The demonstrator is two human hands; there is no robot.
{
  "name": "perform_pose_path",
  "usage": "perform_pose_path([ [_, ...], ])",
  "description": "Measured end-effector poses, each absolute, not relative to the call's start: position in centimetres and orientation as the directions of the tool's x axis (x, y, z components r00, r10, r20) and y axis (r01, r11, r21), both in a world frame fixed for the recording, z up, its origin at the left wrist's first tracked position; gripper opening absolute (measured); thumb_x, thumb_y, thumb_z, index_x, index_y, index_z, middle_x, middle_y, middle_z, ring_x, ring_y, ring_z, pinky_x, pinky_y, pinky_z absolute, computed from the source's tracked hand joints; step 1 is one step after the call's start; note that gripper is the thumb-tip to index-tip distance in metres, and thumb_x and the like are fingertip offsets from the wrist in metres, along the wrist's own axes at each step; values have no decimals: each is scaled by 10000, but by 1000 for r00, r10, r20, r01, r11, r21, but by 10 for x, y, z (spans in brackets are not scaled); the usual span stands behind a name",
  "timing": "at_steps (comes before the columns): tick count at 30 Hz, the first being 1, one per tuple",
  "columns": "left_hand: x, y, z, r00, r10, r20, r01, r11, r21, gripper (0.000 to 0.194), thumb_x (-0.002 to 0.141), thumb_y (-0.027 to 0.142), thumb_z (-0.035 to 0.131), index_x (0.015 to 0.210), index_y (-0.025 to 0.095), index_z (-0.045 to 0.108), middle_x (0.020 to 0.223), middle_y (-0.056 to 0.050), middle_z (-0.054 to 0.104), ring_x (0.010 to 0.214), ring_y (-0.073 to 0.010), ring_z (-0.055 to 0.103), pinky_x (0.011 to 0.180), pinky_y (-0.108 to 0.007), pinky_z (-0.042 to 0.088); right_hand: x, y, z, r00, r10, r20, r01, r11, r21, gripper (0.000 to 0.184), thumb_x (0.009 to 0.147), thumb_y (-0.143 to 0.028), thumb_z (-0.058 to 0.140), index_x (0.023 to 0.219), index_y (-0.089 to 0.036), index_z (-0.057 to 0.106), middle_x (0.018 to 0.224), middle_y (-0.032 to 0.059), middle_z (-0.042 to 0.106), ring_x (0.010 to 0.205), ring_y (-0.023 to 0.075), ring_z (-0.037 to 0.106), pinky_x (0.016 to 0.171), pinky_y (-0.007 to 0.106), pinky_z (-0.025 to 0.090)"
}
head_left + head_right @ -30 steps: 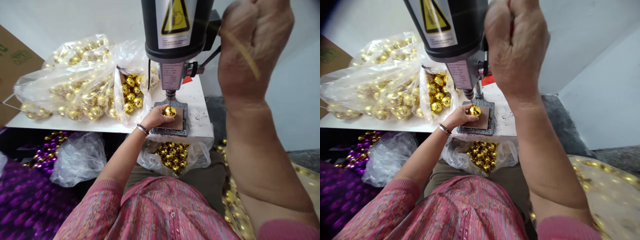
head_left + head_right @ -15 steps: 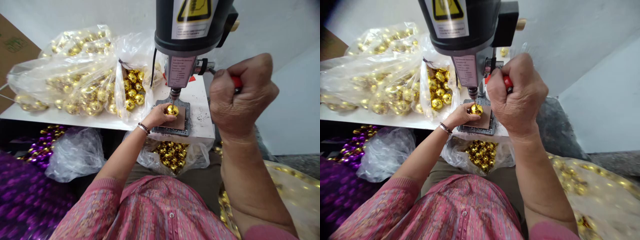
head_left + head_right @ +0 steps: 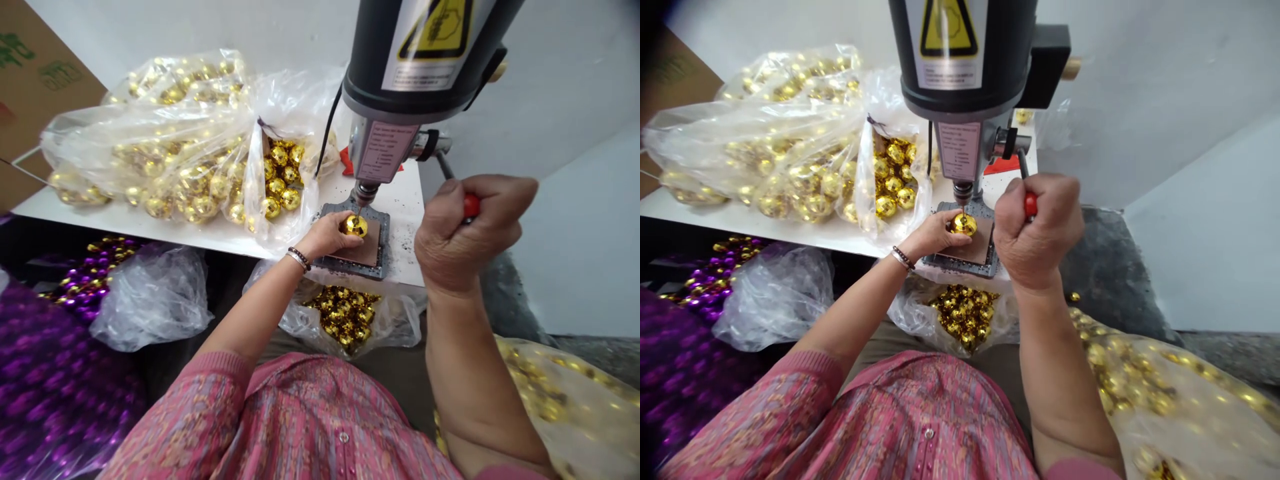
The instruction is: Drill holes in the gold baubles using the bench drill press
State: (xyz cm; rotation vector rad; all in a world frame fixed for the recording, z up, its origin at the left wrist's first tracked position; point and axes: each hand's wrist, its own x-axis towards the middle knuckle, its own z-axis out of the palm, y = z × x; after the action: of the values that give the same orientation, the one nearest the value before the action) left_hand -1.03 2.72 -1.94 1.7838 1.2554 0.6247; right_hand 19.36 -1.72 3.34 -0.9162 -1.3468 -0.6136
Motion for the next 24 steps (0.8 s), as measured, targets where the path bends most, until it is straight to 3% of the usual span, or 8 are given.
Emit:
perform_pose_path([
  [4,-9,25,-16,367,926,-90,506,-118,854,354,814,290,935,1136,194,823,987,3,814,938,-210,730,906,-320,581,190,-16,14,210,166,964,788,555,-267,214,1181,-381,532,1033,-237,586,864,-19,504,768,94,511,773,284,425],
  [9,-8,25,-16,368,926,-80,512,-130,849,331,796,306,938,1082,203,807,984,7,803,936,-216,723,908,-328,584,185,-15,7,245,172,954,745,596,-299,301,1170,-474,529,994,-230,527,824,-28,460,727,96,446,709,296,385],
  [13,-8,21,-17,377,923,-71,495,-136,858,340,820,301,920,1121,203,798,1031,-1,816,969,-223,741,927,-329,593,188,-10,56,278,186,943,758,561,-334,422,1185,-555,522,947,-207,523,848,-34,484,758,68,451,723,277,371],
  [18,-23,-6,-6,351,936,-6,492,-179,852,472,842,287,914,1287,181,797,1174,-51,846,1088,-254,778,1008,-357,615,201,0,117,289,458,840,726,467,-504,538,1172,-637,447,845,-210,460,816,-68,453,769,36,464,826,316,443],
  [21,-38,-35,-2,471,880,-59,532,-230,815,507,867,334,916,1337,181,806,1191,-80,852,1095,-270,788,1019,-393,638,206,1,118,287,506,813,676,495,-546,518,1161,-643,458,884,-206,473,847,-83,508,737,20,494,827,320,458],
  [24,-48,-62,-5,638,749,-179,573,-307,760,677,813,309,977,1458,196,805,1295,-112,851,1186,-295,802,1092,-418,653,207,0,108,283,499,819,661,517,-544,425,1184,-526,465,911,-202,488,872,-78,535,731,23,519,819,320,460],
])
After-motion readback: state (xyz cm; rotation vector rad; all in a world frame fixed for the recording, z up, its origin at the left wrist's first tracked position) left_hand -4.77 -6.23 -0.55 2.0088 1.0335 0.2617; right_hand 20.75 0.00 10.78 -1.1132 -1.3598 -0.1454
